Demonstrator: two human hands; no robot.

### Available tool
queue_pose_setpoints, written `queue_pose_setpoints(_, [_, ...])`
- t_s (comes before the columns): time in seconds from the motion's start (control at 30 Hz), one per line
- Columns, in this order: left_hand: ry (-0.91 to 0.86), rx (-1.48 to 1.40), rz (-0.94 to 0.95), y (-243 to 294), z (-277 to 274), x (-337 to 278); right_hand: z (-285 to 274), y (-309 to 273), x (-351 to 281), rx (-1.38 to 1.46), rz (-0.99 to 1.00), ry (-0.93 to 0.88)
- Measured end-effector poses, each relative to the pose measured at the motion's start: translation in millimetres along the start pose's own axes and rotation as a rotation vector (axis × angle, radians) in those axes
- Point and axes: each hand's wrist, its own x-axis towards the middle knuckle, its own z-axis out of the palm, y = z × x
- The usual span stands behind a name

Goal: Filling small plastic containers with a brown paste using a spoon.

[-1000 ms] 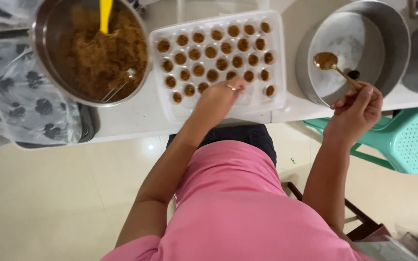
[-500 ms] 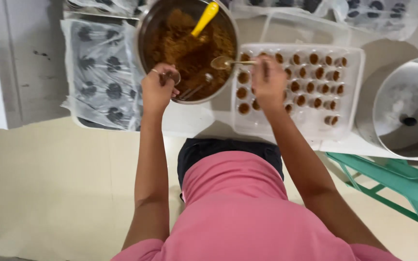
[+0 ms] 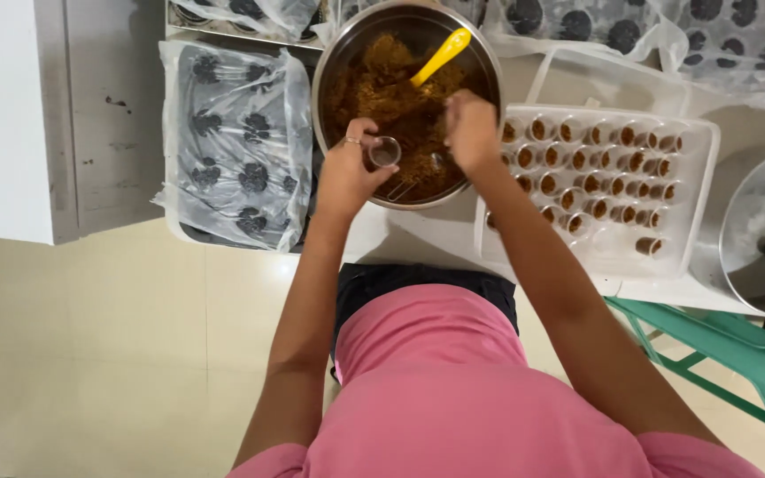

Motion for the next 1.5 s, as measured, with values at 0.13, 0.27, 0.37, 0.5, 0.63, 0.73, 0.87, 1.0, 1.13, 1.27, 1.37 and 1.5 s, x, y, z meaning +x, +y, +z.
queue_pose_setpoints(0.13, [-0.007,-0.139,-0.071,-1.5,0.8,7.3,-44.7,-20.8,-6.4,0.178,0.301,-0.034])
queue_pose_setpoints(0.27, [-0.043,-0.075,-0.067,0.9,1.6,15.5,-83.3,-35.2,-25.3,0.391,0.381,0.028])
queue_pose_setpoints(0.37, [-0.077,-0.023,-0.085,9.0,4.9,16.8,-97.0,-58.2,-42.2,0.492,0.378,0.07])
queue_pose_setpoints(0.5, [-0.079,-0.148,-0.05,20.3,15.5,16.1,-88.1,-73.9,-68.7,0.452,0.035,0.025])
queue_pose_setpoints(0.63, [-0.05,-0.232,-0.025,25.2,24.0,11.0,-83.5,-96.4,-79.4,-0.126,-0.55,0.044])
queue_pose_setpoints(0.73, [-0.013,-0.263,-0.071,18.9,23.3,5.9,-91.1,-95.8,-84.9,-0.079,-0.564,0.036])
queue_pose_setpoints(0.87, [0.052,-0.246,-0.008,14.5,16.1,-1.9,-83.2,-72.9,-78.0,-0.129,-0.296,0.191])
queue_pose_setpoints(1.0, [0.113,-0.223,0.041,16.8,5.6,-6.2,-26.3,-1.6,-48.4,-0.328,-0.277,0.217])
queue_pose_setpoints(1.13, [0.125,-0.185,-0.011,11.5,4.3,-8.4,7.2,-2.6,-24.7,-0.355,-0.266,0.201])
queue_pose_setpoints(1.27, [0.11,-0.211,-0.011,8.1,6.9,-9.0,-11.1,-35.5,-10.0,0.195,0.348,-0.032])
queue_pose_setpoints(1.37, [0.094,-0.221,-0.025,9.6,6.6,-5.8,-29.4,-24.1,-8.5,0.279,0.385,-0.007])
queue_pose_setpoints(1.5, [0.092,-0.194,-0.033,7.5,8.5,-4.0,-63.1,-17.2,-23.3,0.408,0.414,0.02])
